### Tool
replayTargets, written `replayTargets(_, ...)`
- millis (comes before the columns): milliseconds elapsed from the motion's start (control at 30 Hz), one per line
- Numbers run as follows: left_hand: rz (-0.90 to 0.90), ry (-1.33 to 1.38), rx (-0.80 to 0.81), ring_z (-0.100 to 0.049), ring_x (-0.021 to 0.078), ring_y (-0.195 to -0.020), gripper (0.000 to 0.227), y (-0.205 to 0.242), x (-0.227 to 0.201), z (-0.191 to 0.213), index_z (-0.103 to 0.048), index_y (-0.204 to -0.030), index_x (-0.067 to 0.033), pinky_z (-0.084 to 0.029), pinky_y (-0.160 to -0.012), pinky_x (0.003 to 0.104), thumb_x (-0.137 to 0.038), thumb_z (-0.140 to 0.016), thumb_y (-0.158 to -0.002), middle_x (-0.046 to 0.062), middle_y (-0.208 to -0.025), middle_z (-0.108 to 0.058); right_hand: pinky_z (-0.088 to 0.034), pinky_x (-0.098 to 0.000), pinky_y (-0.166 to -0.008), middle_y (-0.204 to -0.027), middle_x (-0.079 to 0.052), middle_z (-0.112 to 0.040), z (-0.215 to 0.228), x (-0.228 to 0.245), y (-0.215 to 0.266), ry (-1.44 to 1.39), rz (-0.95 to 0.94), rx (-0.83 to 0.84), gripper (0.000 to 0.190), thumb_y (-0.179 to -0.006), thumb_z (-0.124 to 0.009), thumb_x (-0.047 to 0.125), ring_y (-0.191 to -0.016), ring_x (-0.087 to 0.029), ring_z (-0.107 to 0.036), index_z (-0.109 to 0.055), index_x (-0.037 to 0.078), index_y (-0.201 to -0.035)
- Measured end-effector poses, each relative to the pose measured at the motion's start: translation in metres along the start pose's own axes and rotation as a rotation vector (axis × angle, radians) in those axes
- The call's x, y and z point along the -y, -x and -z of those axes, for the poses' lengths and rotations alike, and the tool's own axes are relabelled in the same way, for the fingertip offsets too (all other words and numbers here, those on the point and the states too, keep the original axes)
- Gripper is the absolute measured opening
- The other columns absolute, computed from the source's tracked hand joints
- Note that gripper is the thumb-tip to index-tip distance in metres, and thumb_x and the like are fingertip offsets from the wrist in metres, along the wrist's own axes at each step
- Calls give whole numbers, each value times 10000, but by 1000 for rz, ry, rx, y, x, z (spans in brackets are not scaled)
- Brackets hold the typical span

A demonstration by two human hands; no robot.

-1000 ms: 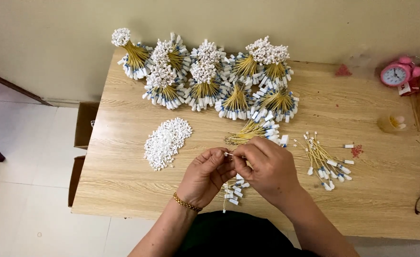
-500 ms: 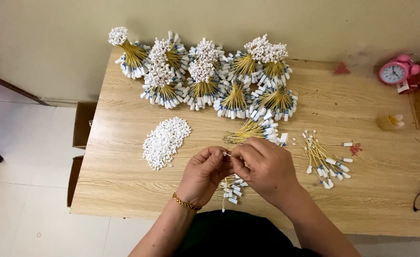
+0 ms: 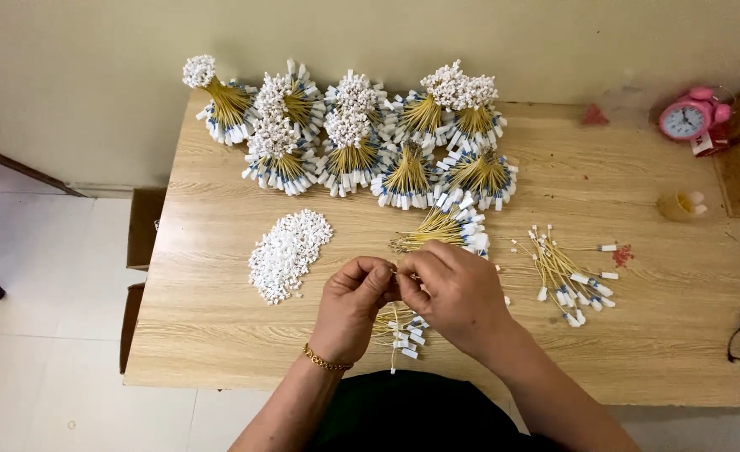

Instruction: Assembling small white tips onto thin wires to create craft components

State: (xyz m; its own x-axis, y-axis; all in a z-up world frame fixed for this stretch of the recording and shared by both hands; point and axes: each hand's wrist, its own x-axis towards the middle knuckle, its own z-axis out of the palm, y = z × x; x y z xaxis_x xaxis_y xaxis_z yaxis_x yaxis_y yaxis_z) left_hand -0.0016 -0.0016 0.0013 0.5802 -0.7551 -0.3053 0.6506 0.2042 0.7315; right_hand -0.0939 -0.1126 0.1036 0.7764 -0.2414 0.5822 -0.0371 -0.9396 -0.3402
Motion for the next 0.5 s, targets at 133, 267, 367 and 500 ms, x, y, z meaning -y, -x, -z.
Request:
replayTargets(133, 33, 33, 4, -685, 200, -723, 145, -5, 13, 8, -651, -914, -7, -573, -687, 309, -150, -675, -904, 119, -817, -682, -505, -267, -555, -639, 11, -516, -5, -6, 7, -59, -56, 22, 107, -834, -675, 95, -581, -191, -599, -615, 168, -784)
replayTargets(267, 65, 97, 16, -719, 247, -743, 151, -5, -4, 1, -638, -918, -4, -595, -697, 352, -154, -650, -918, 143, -812, -694, -522, -293, -580, -681, -7, -557, 9, 3, -5, -170, -150, 44, 70, -866, -663, 104, -624, -206, -626, -633, 150, -824)
replayTargets(367, 125, 182, 42, -725, 247, -745, 160, -10, -5, 6, -631, -947, -33, -602, -680, 335, -192, -631, -928, 142, -814, -705, -531, -374, -622, -764, -87, -600, 18, 6, -11, -344, -195, 116, 26, -891, -640, 87, -691, -301, -645, -659, 102, -901)
replayTargets(500, 190, 228, 45, -729, 234, -740, 186, -11, -6, 8, -623, -974, -40, -616, -669, 340, -219, -635, -925, 116, -800, -693, -549, -370, -669, -841, -75, -638, 14, 1, -3, -276, -162, 118, 23, -878, -674, 130, -776, -299, -673, -680, 114, -893)
